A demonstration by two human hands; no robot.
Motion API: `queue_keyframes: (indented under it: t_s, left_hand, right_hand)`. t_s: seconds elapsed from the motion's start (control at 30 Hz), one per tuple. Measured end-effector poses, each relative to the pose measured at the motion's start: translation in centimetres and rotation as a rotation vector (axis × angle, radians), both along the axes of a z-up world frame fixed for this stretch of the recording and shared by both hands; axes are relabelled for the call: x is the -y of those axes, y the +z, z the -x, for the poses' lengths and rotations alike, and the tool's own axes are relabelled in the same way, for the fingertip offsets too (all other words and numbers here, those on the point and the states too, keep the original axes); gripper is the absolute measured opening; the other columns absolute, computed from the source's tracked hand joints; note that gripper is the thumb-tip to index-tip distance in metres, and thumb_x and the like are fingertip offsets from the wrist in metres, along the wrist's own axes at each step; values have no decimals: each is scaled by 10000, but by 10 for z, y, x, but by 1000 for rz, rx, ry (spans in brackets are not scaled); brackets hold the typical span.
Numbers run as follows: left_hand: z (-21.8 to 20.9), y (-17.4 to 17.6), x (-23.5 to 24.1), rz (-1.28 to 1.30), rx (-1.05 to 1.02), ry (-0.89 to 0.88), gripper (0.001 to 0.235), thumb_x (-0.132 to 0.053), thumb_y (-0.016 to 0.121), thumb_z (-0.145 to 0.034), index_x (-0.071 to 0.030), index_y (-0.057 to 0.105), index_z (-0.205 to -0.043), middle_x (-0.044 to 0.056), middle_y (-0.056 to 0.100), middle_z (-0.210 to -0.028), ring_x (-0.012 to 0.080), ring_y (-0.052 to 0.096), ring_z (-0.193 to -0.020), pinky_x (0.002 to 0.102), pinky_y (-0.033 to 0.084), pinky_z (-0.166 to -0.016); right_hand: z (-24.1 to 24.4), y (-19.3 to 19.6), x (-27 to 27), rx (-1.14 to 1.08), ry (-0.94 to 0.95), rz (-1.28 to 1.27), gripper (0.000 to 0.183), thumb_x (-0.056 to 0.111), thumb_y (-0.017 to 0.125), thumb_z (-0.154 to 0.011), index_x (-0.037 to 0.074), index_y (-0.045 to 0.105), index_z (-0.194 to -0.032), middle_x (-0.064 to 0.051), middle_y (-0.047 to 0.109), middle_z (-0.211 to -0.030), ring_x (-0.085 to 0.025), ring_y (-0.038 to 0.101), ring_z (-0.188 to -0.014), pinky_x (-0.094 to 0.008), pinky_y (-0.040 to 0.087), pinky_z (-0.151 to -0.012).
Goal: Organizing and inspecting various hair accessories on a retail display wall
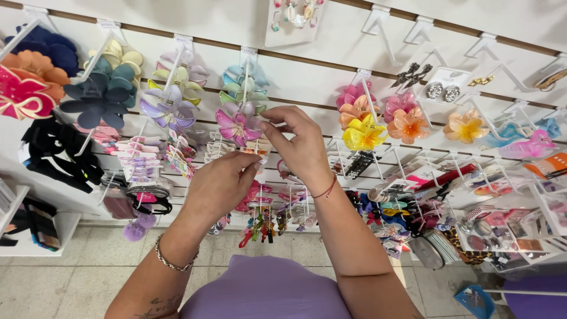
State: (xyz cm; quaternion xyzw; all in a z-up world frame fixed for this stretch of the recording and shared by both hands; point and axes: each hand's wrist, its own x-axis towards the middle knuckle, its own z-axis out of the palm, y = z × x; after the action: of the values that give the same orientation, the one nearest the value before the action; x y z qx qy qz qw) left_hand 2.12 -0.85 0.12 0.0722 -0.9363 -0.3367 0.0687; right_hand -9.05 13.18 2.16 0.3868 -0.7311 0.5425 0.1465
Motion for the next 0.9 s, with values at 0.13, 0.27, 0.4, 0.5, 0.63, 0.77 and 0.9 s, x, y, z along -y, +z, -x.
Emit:
queue_keyframes:
  t_s: [0.13, 0.27, 0.4, 0.5, 0.63, 0.77, 0.9]
  left_hand:
    - [1, 13, -14, 7, -52, -92, 330, -293, 514, -988, -259, 744, -1221, 43, 746, -1181, 316, 729, -1018, 474, 591, -838]
    - [14, 13, -45, -59, -239, -270, 319, -232, 526, -998, -146, 739, -1219, 122, 747, -1158, 341, 732, -1012, 477, 592, -836]
    - [46, -13, -75, -239, -504, -363, 290, -251, 517, -1033, -107, 705, -1200, 143, 707, -1237, 392, 688, -1097, 509, 576, -861]
    - [58, 0, -82, -389, -453, -321, 294, -271, 512, -1039, -118, 692, -1214, 163, 718, -1193, 426, 678, -1090, 529, 554, -894]
    - [72, -6, -89, -457, -416, -284, 301, -289, 514, -1035, -129, 694, -1215, 147, 730, -1165, 404, 690, -1079, 499, 554, -905]
    - [76, -19, -90, -458, -330, -253, 305, -310, 516, -1028, -152, 693, -1219, 141, 729, -1149, 386, 700, -1041, 499, 554, -896]
    - [79, -27, -88, -449, -285, -233, 288, -291, 520, -1031, -144, 697, -1204, 183, 721, -1101, 416, 696, -990, 511, 550, -862]
  right_hand:
    - [-16, 7, -36, -197, -79, -44, 178, 103, 789, -912, 122, 771, -1088, -59, 744, -995, -246, 749, -886, -342, 631, -748]
    - [-24, 5, -84, -420, -208, -38, 131, 84, 797, -911, 96, 786, -1040, -86, 769, -1016, -277, 738, -920, -379, 592, -814]
    - [-16, 8, -128, -461, -342, 84, 132, 31, 687, -994, 44, 738, -1116, -160, 725, -1117, -298, 669, -1059, -411, 524, -936]
    - [10, -4, -147, -171, -332, 216, 168, 54, 601, -1056, -14, 706, -1167, -223, 674, -1252, -362, 616, -1270, -465, 486, -1085]
    - [22, 20, -141, -24, -381, 147, 296, 192, 511, -1102, -1, 682, -1247, -263, 632, -1342, -434, 540, -1336, -555, 404, -1137]
    - [31, 45, -129, 211, -382, 42, 450, 380, 454, -1072, 76, 660, -1332, -274, 591, -1402, -486, 477, -1380, -580, 334, -1172]
    - [55, 48, -126, 246, -337, -56, 481, 431, 433, -1060, 152, 655, -1382, -232, 619, -1362, -449, 528, -1342, -533, 387, -1145]
